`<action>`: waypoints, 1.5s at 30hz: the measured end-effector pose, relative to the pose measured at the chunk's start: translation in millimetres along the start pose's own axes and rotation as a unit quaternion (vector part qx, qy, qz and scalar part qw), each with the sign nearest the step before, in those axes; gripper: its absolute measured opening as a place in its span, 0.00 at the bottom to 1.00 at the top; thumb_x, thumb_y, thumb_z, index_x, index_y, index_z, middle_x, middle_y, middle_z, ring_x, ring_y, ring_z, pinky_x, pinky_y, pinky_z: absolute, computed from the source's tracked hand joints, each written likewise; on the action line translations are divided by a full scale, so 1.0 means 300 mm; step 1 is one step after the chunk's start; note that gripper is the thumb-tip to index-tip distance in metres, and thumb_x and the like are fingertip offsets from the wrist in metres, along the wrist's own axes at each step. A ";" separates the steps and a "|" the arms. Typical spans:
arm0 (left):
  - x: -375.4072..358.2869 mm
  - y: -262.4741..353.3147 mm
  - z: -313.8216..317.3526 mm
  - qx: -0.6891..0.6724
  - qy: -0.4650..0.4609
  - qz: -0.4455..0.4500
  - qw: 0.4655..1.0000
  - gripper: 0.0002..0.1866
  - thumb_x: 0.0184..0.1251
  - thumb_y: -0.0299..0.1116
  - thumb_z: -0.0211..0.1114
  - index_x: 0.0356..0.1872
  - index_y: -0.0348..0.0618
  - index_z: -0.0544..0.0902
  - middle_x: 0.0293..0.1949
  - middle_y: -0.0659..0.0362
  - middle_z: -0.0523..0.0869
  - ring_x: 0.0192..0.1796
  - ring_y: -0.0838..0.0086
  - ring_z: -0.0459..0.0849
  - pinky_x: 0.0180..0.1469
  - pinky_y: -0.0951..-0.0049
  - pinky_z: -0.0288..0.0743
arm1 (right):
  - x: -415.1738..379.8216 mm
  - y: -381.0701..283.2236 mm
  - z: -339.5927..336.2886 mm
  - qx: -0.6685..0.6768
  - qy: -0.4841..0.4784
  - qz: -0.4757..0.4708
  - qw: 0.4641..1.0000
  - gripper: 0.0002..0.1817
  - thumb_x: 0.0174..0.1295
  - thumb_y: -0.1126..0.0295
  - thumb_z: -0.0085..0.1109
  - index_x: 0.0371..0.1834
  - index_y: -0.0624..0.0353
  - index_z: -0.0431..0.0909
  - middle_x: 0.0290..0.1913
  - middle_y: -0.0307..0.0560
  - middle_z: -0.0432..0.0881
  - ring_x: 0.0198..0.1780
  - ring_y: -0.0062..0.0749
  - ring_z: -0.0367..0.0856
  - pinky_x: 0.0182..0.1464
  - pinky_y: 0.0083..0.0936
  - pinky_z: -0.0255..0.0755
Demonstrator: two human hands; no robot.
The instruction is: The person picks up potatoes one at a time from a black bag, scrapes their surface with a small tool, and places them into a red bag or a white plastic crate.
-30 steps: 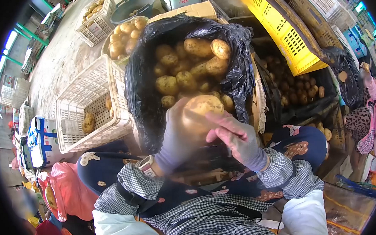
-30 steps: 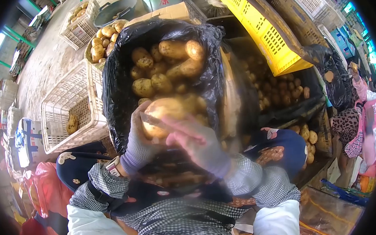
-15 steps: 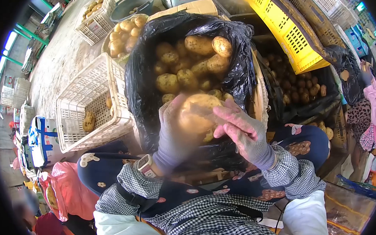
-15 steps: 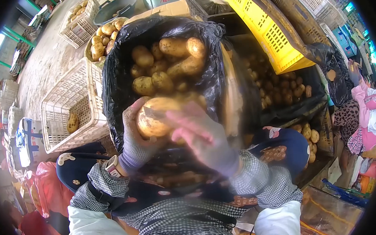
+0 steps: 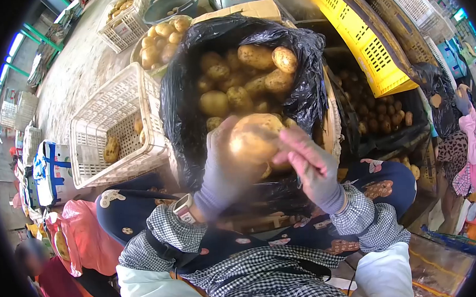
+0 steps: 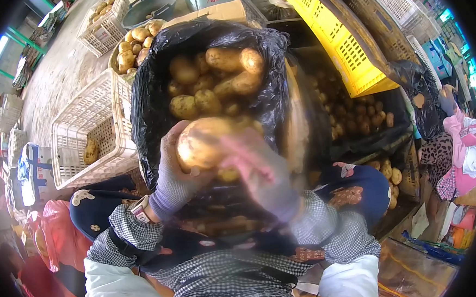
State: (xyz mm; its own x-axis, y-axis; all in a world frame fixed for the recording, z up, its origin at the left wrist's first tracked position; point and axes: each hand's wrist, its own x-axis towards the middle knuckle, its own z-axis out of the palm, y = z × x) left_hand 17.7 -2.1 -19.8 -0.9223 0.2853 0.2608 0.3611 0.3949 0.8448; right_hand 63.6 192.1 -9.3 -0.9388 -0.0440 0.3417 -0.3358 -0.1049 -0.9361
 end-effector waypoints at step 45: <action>0.005 0.072 -0.056 0.163 -0.010 0.069 0.984 0.47 0.42 0.35 0.80 0.68 0.48 0.66 0.58 0.44 0.71 0.57 0.45 0.77 0.56 0.56 0.77 | -0.005 -0.001 0.030 -0.090 -0.065 0.154 0.982 0.23 0.74 0.72 0.48 0.70 0.68 0.67 0.44 0.48 0.84 0.45 0.26 0.81 0.55 0.22 0.71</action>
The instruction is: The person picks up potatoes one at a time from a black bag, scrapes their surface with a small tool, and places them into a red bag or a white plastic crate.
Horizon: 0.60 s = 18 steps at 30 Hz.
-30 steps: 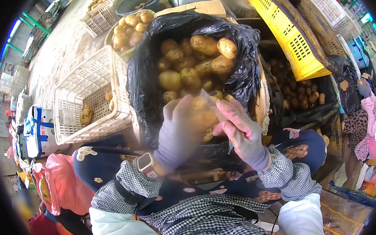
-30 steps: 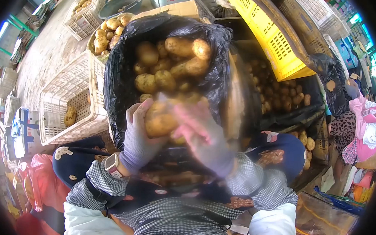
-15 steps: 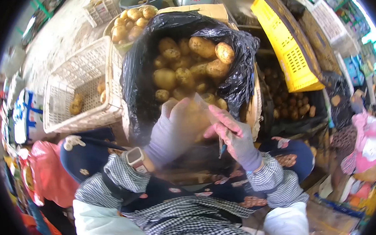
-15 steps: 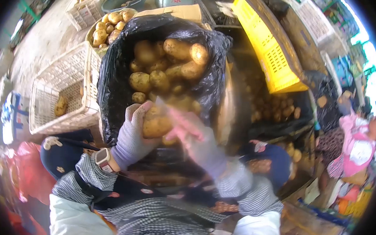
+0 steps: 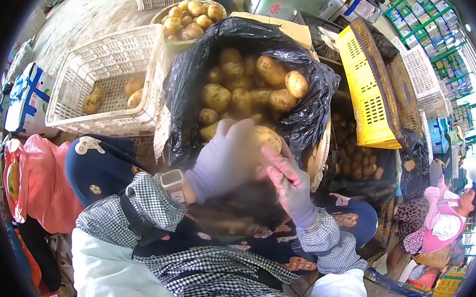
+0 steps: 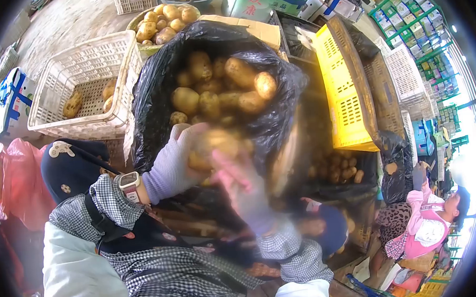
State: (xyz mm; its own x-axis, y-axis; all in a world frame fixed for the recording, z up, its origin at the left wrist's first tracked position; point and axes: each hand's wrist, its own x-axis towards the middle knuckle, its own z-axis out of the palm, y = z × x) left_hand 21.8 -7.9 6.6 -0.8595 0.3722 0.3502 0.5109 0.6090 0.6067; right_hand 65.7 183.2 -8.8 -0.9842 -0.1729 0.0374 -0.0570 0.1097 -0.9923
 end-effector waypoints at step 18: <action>0.043 -0.091 -0.007 0.044 0.037 0.250 0.967 0.49 0.34 0.26 0.79 0.67 0.45 0.68 0.60 0.44 0.71 0.61 0.48 0.74 0.58 0.57 0.75 | 0.081 -0.071 -0.071 0.470 -0.119 0.176 0.857 0.30 0.71 0.62 0.52 0.74 0.57 0.60 0.68 0.50 0.71 0.67 0.38 0.72 0.67 0.45 0.68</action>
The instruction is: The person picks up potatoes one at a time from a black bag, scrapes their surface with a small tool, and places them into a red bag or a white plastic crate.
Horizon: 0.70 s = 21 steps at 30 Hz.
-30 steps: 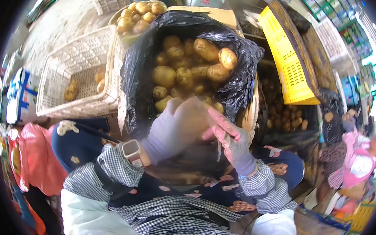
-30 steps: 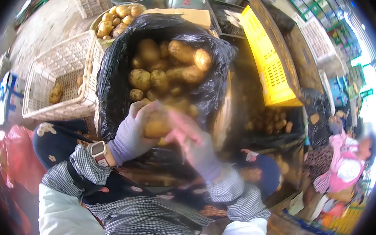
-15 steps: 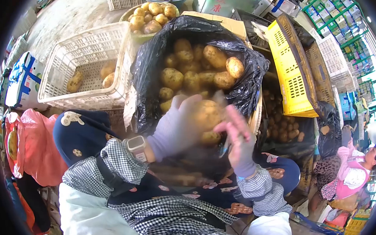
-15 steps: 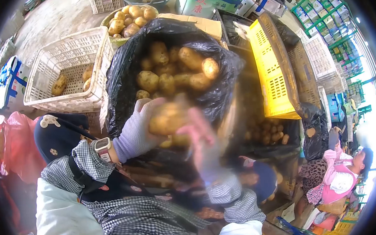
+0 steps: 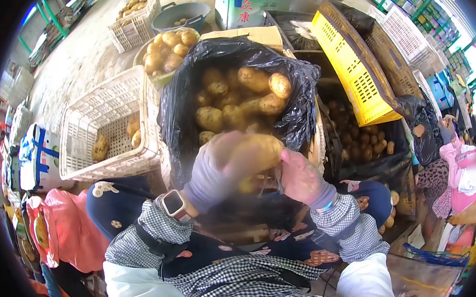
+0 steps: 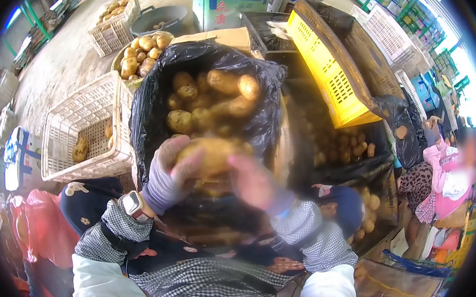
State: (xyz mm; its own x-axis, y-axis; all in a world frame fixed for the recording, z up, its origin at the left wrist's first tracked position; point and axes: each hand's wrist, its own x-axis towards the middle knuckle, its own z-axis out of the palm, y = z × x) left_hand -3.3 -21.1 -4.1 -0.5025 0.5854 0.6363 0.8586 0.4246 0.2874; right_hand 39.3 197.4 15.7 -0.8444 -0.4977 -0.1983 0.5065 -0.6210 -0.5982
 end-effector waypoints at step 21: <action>0.033 0.043 -0.024 -0.722 -0.014 -0.423 0.548 0.35 0.63 0.40 0.68 0.68 0.46 0.62 0.63 0.54 0.73 0.66 0.64 0.73 0.65 0.57 0.73 | -0.030 0.063 -0.003 -0.448 0.168 -0.323 0.816 0.20 0.72 0.76 0.55 0.67 0.64 0.72 0.39 0.43 0.84 0.35 0.18 0.80 0.40 0.17 0.78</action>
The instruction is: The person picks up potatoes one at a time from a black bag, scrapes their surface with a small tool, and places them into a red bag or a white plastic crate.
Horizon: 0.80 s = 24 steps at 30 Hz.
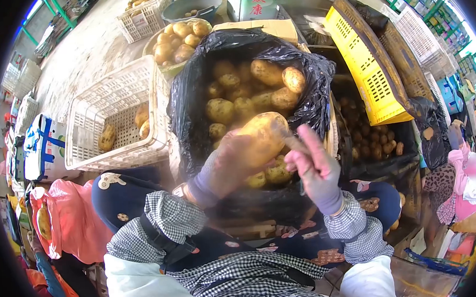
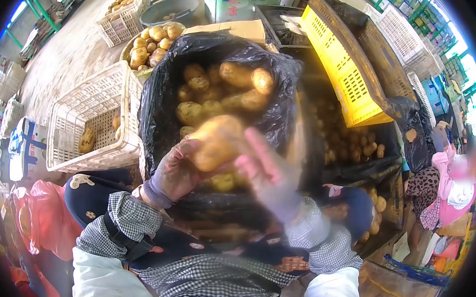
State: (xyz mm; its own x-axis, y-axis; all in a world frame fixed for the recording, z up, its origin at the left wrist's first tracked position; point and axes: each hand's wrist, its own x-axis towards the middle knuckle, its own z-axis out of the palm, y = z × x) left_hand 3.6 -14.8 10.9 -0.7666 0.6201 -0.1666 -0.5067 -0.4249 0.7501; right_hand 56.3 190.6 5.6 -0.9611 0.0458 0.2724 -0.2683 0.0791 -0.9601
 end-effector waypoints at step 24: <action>0.017 -0.057 0.030 0.296 0.051 0.205 0.932 0.33 0.58 0.30 0.75 0.61 0.41 0.66 0.60 0.55 0.72 0.64 0.70 0.72 0.66 0.65 0.69 | 0.019 -0.028 0.014 0.316 0.023 0.261 0.912 0.28 0.73 0.47 0.48 0.63 0.58 0.74 0.53 0.45 0.81 0.54 0.36 0.82 0.55 0.39 0.77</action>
State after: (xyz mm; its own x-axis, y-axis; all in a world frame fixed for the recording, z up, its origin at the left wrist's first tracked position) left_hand 11.8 1.7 2.9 -0.8962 0.4077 0.1748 0.1204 -0.1557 0.9804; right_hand 52.9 186.0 14.8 -0.9690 -0.0436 -0.2432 0.2258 -0.5552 -0.8005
